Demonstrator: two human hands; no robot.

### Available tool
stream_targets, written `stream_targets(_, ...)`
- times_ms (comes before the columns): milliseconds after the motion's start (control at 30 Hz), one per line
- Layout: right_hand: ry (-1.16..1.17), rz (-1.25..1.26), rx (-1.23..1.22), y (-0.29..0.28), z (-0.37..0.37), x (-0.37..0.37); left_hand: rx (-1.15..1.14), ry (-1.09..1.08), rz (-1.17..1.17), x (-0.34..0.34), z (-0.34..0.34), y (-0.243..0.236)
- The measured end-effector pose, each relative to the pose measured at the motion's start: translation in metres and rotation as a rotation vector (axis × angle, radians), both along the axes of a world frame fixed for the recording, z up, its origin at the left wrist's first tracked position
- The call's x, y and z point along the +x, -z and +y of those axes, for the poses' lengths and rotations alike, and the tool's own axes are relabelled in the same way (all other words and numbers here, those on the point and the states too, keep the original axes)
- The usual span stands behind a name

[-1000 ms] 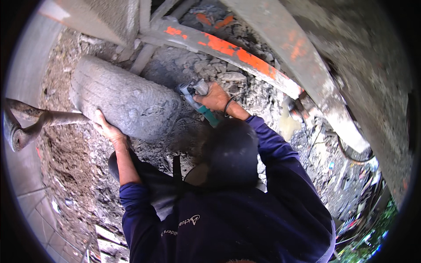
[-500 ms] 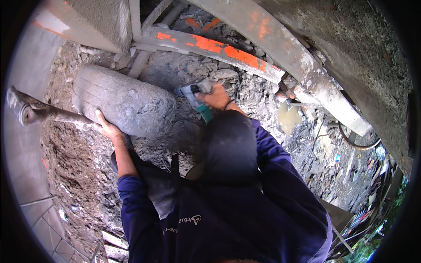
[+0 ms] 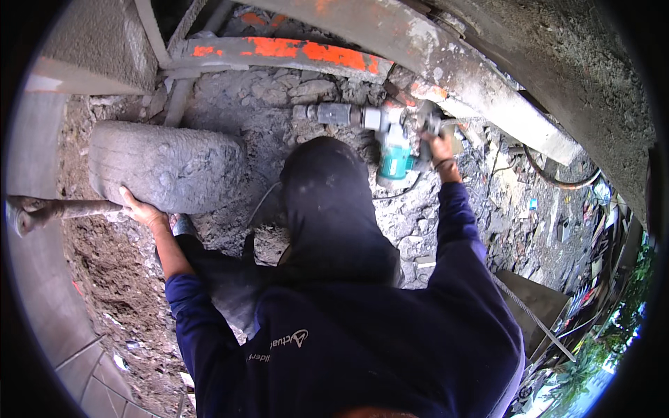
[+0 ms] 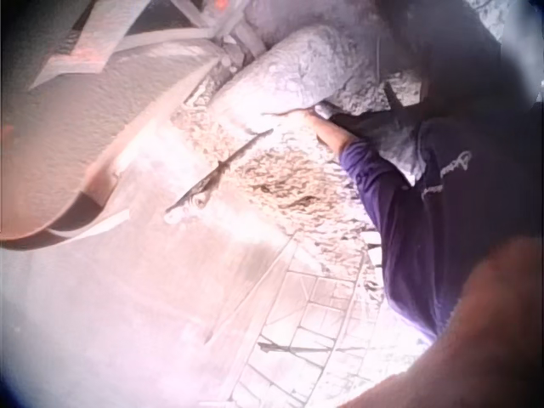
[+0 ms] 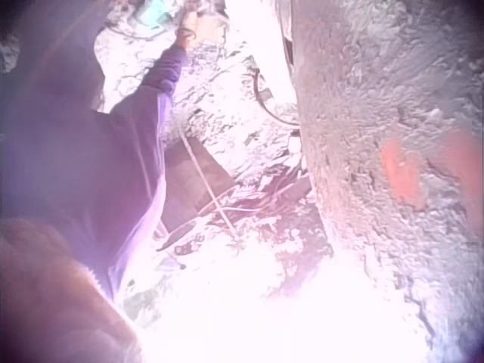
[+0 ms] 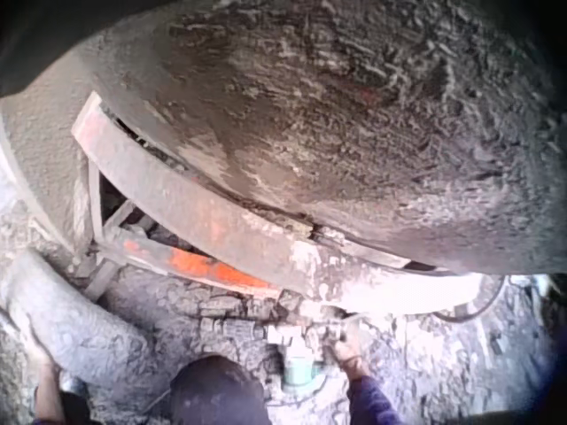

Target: The person uses a handheld power grinder to smooth the surface of a large, curved stone object. They hold the stone steady with one hand while operating the grinder with the other, moving it along the surface to remove material.

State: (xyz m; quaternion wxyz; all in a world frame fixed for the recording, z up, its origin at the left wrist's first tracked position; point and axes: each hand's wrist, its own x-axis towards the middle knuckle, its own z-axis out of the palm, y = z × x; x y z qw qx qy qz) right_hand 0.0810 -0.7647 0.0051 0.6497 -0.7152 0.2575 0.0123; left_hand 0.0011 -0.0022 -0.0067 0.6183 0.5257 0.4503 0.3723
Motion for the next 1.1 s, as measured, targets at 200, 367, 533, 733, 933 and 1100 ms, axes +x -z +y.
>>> stream_targets(200, 0.076, 0.065, -0.028, 0.066, 0.013, -0.083, -0.017, -0.054, 0.017, 0.004, -0.01, -0.016)
stream_targets(367, 0.003, 0.056, 0.024, 0.055, 0.032, -0.103, 0.005, -0.026, 0.017, 0.001, 0.001, -0.008)
stream_targets(533, 0.059, 0.019, -0.055, 0.044, 0.045, -0.118, 0.029, -0.015, 0.184, 0.002, -0.004, -0.011)
stream_targets(733, -0.014, 0.15, -0.174, 0.05, 0.023, -0.116, 0.064, 0.027, 0.074, 0.001, 0.001, -0.003)
stream_targets(933, -0.152, 0.034, -0.462, 0.055, 0.017, -0.106, 0.11, -0.107, 0.13, -0.006, -0.007, -0.017)
stream_targets(1100, -0.246, -0.089, -0.736, 0.083, -0.007, -0.123, 0.158, -0.067, 0.08, -0.001, -0.008, -0.008)
